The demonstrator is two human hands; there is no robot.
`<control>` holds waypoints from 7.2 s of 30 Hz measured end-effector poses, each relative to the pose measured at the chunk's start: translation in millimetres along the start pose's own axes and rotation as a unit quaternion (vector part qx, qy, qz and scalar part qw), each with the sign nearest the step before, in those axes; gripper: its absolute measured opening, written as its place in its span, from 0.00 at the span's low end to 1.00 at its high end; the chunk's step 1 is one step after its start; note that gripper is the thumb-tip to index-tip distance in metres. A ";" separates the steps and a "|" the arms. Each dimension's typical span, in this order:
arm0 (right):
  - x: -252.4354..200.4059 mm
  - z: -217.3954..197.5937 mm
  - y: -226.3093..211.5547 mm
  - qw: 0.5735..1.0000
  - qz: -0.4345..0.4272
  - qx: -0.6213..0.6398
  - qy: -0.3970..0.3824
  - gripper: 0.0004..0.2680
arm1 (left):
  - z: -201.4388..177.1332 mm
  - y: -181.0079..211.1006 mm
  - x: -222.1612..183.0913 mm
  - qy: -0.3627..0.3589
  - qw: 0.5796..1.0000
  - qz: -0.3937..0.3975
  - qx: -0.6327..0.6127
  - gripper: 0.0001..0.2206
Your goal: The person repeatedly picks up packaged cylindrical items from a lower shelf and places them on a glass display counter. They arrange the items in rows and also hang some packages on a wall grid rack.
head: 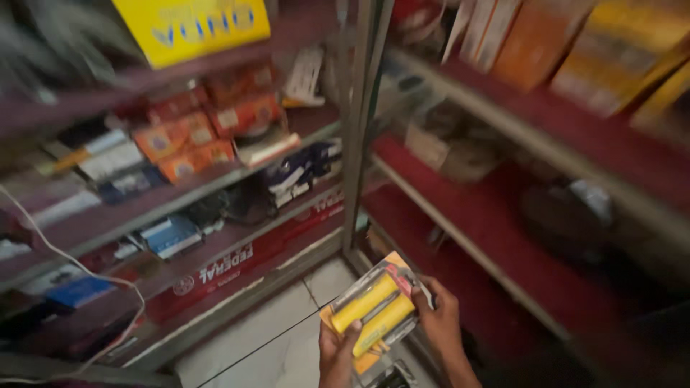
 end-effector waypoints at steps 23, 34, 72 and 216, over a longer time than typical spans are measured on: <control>-126.3 -175.8 -537.5 0.983 -0.152 -0.065 0.079 0.13 | 345.9 328.4 -140.3 -0.044 0.997 0.040 -0.054 0.27; -142.4 -251.5 -647.5 0.926 -0.267 -0.220 0.151 0.12 | 474.2 384.5 -166.7 0.009 0.999 -0.040 0.021 0.24; -88.6 -264.5 -625.9 0.902 -0.189 -0.334 0.198 0.30 | 558.7 325.4 -86.6 -0.174 0.944 -0.111 0.259 0.37; -60.0 69.3 91.5 0.932 -0.334 -0.135 -0.043 0.11 | -176.2 -129.9 -48.7 0.272 0.955 -0.010 0.120 0.23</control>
Point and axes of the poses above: each hand's wrist, its own x-axis towards the middle knuckle, its own z-axis out of the palm, y = z × x, the point moved 10 cm from there along x, towards the middle knuckle, and after that the axes turned 1 degree about y, right-handed, at the moved point
